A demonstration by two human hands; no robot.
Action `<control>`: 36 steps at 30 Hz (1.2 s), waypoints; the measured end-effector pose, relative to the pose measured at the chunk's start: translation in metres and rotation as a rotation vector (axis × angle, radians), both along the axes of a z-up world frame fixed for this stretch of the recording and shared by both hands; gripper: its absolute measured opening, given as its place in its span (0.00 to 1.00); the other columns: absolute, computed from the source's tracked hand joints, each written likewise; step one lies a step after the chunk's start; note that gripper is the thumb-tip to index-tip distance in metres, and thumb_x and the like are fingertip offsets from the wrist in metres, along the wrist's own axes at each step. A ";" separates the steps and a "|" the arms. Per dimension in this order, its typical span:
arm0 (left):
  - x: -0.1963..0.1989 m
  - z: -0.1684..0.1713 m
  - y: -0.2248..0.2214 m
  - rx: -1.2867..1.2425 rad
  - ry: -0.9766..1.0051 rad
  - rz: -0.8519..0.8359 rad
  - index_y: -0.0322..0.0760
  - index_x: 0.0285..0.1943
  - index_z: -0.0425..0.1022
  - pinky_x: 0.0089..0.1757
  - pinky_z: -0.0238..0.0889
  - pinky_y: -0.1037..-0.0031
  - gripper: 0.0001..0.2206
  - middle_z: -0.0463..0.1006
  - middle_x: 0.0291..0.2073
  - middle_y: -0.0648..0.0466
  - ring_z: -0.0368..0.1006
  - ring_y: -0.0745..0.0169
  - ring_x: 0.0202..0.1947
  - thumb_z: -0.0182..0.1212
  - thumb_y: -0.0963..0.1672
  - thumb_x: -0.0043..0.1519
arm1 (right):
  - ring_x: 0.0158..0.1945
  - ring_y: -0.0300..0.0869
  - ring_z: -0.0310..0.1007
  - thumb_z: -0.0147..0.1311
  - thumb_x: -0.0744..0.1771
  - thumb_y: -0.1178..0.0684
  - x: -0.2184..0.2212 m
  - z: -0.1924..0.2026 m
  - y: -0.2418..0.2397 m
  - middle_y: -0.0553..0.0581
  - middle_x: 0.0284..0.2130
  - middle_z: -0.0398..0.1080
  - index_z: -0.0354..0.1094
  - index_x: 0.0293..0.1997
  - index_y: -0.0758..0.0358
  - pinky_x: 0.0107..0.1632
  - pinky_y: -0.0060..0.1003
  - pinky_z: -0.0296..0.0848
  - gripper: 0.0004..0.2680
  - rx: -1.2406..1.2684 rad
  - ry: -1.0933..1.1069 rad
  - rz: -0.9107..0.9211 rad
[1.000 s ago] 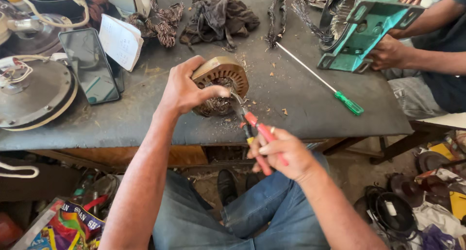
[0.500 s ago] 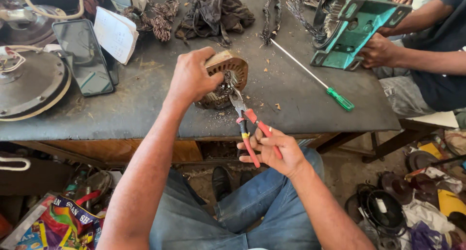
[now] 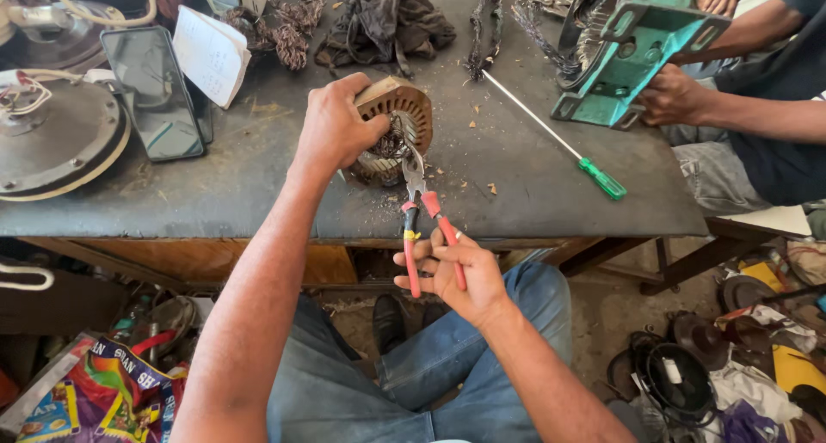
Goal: The person uses pliers and a screwdriver to remove and adjust copper windings on a circular motor stator. They repeatedly pull out wire coils and scrape the component's surface while seated at a cluttered workbench.
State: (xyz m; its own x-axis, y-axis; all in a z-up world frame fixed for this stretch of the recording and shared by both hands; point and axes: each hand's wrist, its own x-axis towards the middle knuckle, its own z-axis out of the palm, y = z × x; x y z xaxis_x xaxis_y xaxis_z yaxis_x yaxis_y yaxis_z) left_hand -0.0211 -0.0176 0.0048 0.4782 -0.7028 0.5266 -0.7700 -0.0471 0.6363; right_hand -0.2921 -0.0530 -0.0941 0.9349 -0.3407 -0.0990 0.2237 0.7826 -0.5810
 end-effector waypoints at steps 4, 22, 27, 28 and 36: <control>0.002 0.004 0.000 0.027 0.004 -0.045 0.30 0.44 0.80 0.45 0.70 0.60 0.16 0.82 0.33 0.39 0.79 0.39 0.37 0.70 0.44 0.49 | 0.53 0.62 0.75 0.47 0.67 0.62 0.001 0.005 -0.003 0.62 0.40 0.70 0.64 0.45 0.64 0.49 0.65 0.77 0.05 -0.015 0.049 0.013; 0.026 -0.009 0.004 -0.091 0.161 -0.010 0.30 0.41 0.79 0.40 0.72 0.63 0.15 0.82 0.31 0.40 0.81 0.45 0.35 0.70 0.45 0.49 | 0.21 0.34 0.58 0.52 0.66 0.56 0.032 0.042 -0.033 0.49 0.23 0.62 0.65 0.51 0.60 0.24 0.31 0.60 0.09 -0.091 0.577 0.261; 0.032 -0.004 -0.010 0.066 0.094 0.103 0.30 0.37 0.78 0.42 0.70 0.55 0.17 0.81 0.32 0.35 0.77 0.32 0.38 0.72 0.46 0.46 | 0.19 0.33 0.53 0.50 0.65 0.57 0.040 0.053 -0.077 0.48 0.22 0.58 0.62 0.47 0.62 0.20 0.33 0.54 0.08 -0.381 0.875 0.326; 0.029 -0.003 -0.013 0.094 0.106 0.117 0.30 0.37 0.78 0.42 0.69 0.53 0.17 0.81 0.33 0.35 0.77 0.31 0.38 0.72 0.47 0.45 | 0.20 0.33 0.53 0.50 0.64 0.58 0.040 0.056 -0.081 0.49 0.22 0.58 0.62 0.47 0.63 0.20 0.34 0.53 0.08 -0.457 0.934 0.309; -0.003 0.003 -0.054 0.152 -0.028 0.091 0.34 0.40 0.77 0.40 0.73 0.53 0.11 0.80 0.37 0.37 0.79 0.33 0.39 0.69 0.43 0.51 | 0.39 0.63 0.78 0.51 0.63 0.55 0.042 0.084 -0.080 0.75 0.35 0.75 0.67 0.46 0.71 0.41 0.54 0.75 0.11 -1.794 1.303 0.260</control>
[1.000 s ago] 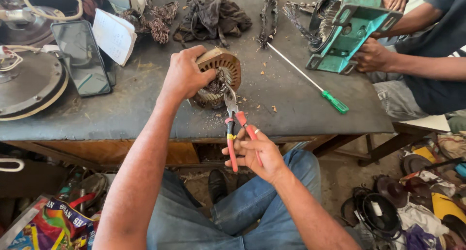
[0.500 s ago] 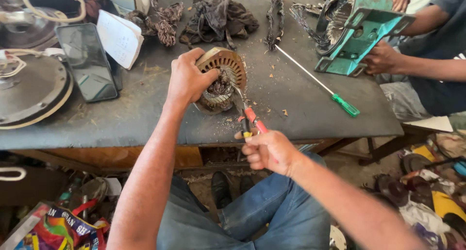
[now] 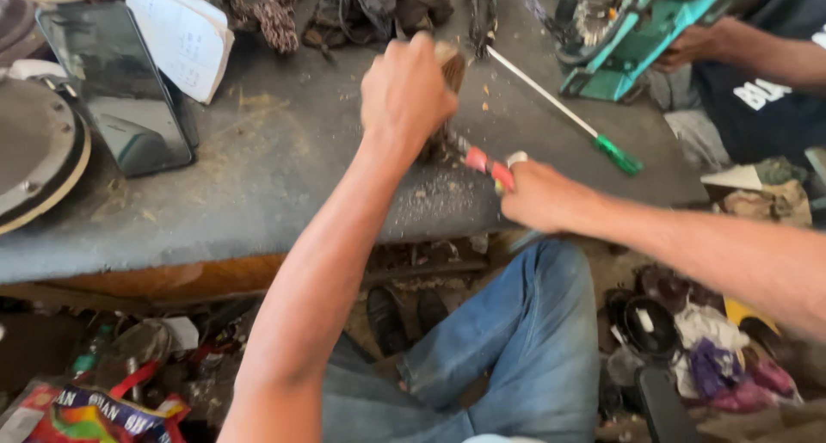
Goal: The person uses pliers and a screwdriver to remove and adjust copper windings on a circular motor stator. They repeatedly pull out wire coils and scrape the component's surface while seated at a cluttered workbench.
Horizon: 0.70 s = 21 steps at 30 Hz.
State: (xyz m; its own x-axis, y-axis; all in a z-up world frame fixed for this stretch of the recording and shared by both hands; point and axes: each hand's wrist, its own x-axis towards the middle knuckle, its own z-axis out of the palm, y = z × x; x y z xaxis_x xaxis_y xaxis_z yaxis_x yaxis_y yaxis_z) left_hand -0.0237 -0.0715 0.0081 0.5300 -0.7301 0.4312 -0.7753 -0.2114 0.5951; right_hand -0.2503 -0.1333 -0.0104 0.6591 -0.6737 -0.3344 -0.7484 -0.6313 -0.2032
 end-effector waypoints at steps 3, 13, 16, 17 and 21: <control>-0.012 0.002 -0.005 0.031 -0.054 -0.004 0.34 0.39 0.76 0.39 0.73 0.55 0.14 0.81 0.37 0.38 0.79 0.35 0.38 0.71 0.43 0.47 | 0.42 0.67 0.77 0.53 0.62 0.55 0.006 0.012 0.016 0.77 0.36 0.74 0.63 0.50 0.71 0.45 0.57 0.75 0.14 -0.146 0.099 -0.027; 0.032 -0.012 0.050 -0.327 -0.056 -0.329 0.30 0.38 0.74 0.37 0.70 0.55 0.15 0.78 0.30 0.37 0.76 0.32 0.35 0.74 0.44 0.49 | 0.35 0.76 0.72 0.54 0.60 0.58 0.005 0.021 0.103 0.81 0.46 0.63 0.59 0.55 0.72 0.42 0.60 0.73 0.19 -0.271 -0.408 -0.015; 0.032 -0.022 0.063 -0.327 0.007 -0.376 0.30 0.40 0.74 0.38 0.70 0.58 0.14 0.78 0.31 0.39 0.77 0.34 0.35 0.71 0.43 0.51 | 0.35 0.71 0.73 0.58 0.60 0.56 -0.001 0.007 0.104 0.79 0.43 0.66 0.67 0.42 0.68 0.42 0.57 0.74 0.11 -0.284 -0.494 0.057; 0.031 -0.023 0.065 -0.350 -0.008 -0.371 0.30 0.40 0.74 0.39 0.70 0.58 0.14 0.78 0.32 0.39 0.76 0.35 0.35 0.71 0.43 0.51 | 0.37 0.69 0.74 0.59 0.61 0.55 -0.001 0.000 0.103 0.77 0.39 0.68 0.67 0.41 0.68 0.42 0.56 0.73 0.10 -0.229 -0.493 0.038; 0.025 -0.019 0.069 -0.386 -0.072 -0.355 0.30 0.41 0.74 0.41 0.69 0.57 0.14 0.78 0.34 0.39 0.76 0.36 0.38 0.72 0.43 0.51 | 0.36 0.59 0.75 0.59 0.63 0.55 -0.005 -0.023 0.091 0.73 0.34 0.72 0.66 0.38 0.67 0.38 0.48 0.72 0.07 0.149 -0.585 -0.129</control>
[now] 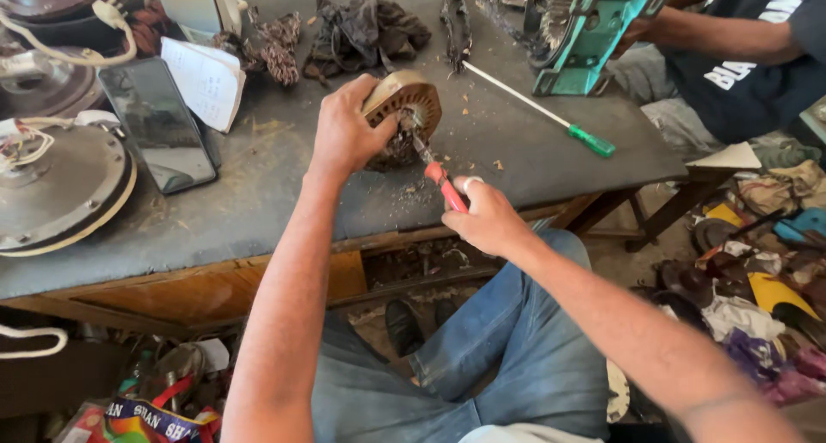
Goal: The person uses pliers and a screwdriver to remove and adjust copper windings on a circular motor stator. They repeatedly pull out wire coils and scrape the component's surface while seated at a cluttered workbench.
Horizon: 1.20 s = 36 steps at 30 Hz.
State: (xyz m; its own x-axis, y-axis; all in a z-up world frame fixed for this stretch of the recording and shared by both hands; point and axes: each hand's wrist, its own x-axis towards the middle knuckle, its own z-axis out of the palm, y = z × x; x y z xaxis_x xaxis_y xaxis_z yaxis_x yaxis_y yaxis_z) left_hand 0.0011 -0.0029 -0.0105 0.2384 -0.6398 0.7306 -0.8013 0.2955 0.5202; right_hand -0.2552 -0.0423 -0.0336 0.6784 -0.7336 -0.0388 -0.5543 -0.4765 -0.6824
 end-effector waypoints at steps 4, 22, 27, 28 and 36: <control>-0.003 0.002 0.000 0.004 -0.019 0.023 0.31 0.41 0.74 0.40 0.67 0.57 0.14 0.78 0.34 0.42 0.75 0.38 0.38 0.72 0.43 0.51 | 0.36 0.48 0.71 0.56 0.63 0.60 -0.012 -0.009 -0.023 0.66 0.44 0.74 0.65 0.44 0.65 0.37 0.41 0.71 0.08 0.675 -0.408 0.001; -0.023 0.020 -0.039 0.054 -0.014 0.043 0.32 0.42 0.81 0.35 0.65 0.57 0.15 0.77 0.30 0.44 0.75 0.41 0.32 0.68 0.50 0.63 | 0.26 0.47 0.72 0.54 0.66 0.56 -0.006 -0.009 -0.078 0.64 0.31 0.71 0.65 0.42 0.69 0.27 0.44 0.73 0.07 1.205 -0.250 -0.107; -0.025 0.021 -0.071 0.141 -0.088 0.230 0.32 0.34 0.80 0.36 0.66 0.51 0.19 0.79 0.29 0.41 0.76 0.35 0.34 0.66 0.53 0.63 | 0.24 0.52 0.68 0.51 0.65 0.56 0.018 0.026 -0.086 0.63 0.25 0.68 0.63 0.45 0.69 0.25 0.49 0.66 0.09 0.710 0.187 -0.061; -0.026 0.020 -0.079 0.191 -0.096 0.243 0.32 0.32 0.80 0.36 0.66 0.49 0.20 0.80 0.29 0.40 0.77 0.34 0.35 0.66 0.53 0.63 | 0.25 0.55 0.68 0.50 0.66 0.56 0.019 0.032 -0.084 0.64 0.25 0.67 0.64 0.47 0.71 0.26 0.52 0.65 0.09 0.546 0.299 -0.049; -0.037 0.042 -0.136 0.409 -0.066 0.235 0.33 0.31 0.81 0.38 0.71 0.53 0.19 0.80 0.30 0.36 0.79 0.33 0.35 0.68 0.54 0.56 | 0.40 0.65 0.76 0.54 0.63 0.56 0.029 0.055 -0.083 0.75 0.34 0.73 0.65 0.46 0.72 0.44 0.55 0.75 0.11 -0.297 0.582 0.159</control>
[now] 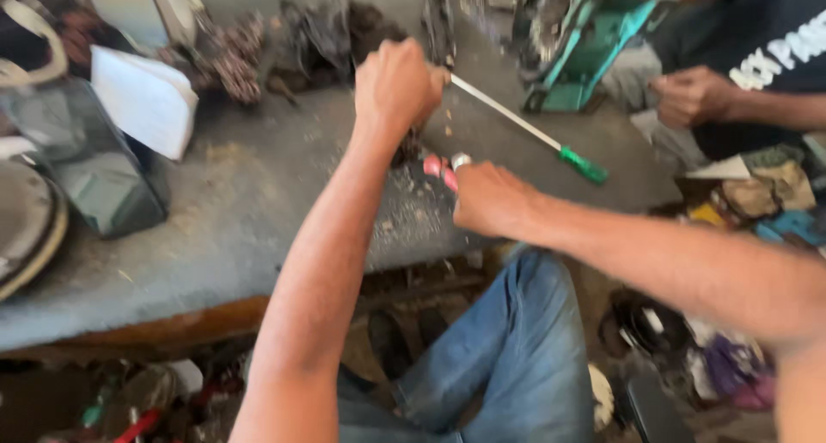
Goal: The person uses pliers and a screwdriver to remove and adjust copper windings on a circular motor stator. They repeatedly pull out wire coils and scrape the component's surface while seated at a cluttered workbench.
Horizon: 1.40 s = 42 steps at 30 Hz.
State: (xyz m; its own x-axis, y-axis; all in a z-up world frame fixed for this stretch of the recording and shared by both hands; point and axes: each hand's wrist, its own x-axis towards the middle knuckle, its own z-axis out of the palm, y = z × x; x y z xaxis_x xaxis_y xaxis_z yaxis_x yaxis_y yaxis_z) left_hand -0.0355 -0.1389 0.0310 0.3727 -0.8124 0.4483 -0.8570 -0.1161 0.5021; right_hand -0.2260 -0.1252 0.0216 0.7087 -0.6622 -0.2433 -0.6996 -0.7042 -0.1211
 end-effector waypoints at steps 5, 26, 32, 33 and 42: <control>0.033 -0.016 0.038 -0.160 0.007 -0.184 0.33 0.35 0.82 0.38 0.68 0.53 0.19 0.82 0.31 0.40 0.78 0.37 0.36 0.69 0.54 0.59 | 0.28 0.50 0.71 0.50 0.64 0.59 0.007 -0.033 -0.010 0.64 0.28 0.72 0.63 0.51 0.61 0.32 0.51 0.73 0.11 1.008 -0.444 -0.418; 0.033 -0.008 0.067 -0.119 0.125 -0.153 0.30 0.43 0.81 0.36 0.68 0.61 0.19 0.80 0.30 0.40 0.77 0.47 0.30 0.70 0.52 0.62 | 0.37 0.62 0.75 0.52 0.66 0.55 0.030 -0.034 -0.035 0.74 0.36 0.71 0.67 0.44 0.74 0.41 0.56 0.74 0.09 0.688 -0.257 -0.186; 0.034 -0.008 0.070 -0.187 0.132 -0.248 0.31 0.47 0.82 0.36 0.69 0.64 0.18 0.82 0.32 0.42 0.79 0.53 0.31 0.68 0.51 0.62 | 0.32 0.68 0.71 0.53 0.66 0.58 0.046 -0.074 -0.032 0.78 0.33 0.64 0.64 0.43 0.75 0.35 0.60 0.70 0.08 0.652 -0.437 -0.152; 0.036 -0.012 0.073 -0.215 0.121 -0.251 0.30 0.47 0.82 0.36 0.69 0.64 0.18 0.82 0.32 0.42 0.79 0.54 0.31 0.68 0.51 0.62 | 0.36 0.65 0.73 0.53 0.63 0.58 0.050 -0.081 -0.020 0.75 0.38 0.66 0.66 0.45 0.69 0.37 0.57 0.73 0.09 0.258 -0.393 -0.029; 0.029 -0.017 0.071 -0.233 0.111 -0.134 0.30 0.42 0.81 0.36 0.69 0.60 0.18 0.80 0.30 0.39 0.78 0.42 0.31 0.70 0.52 0.61 | 0.43 0.63 0.76 0.57 0.62 0.56 0.022 -0.049 -0.004 0.71 0.44 0.72 0.66 0.48 0.64 0.45 0.54 0.75 0.12 -0.040 -0.399 0.032</control>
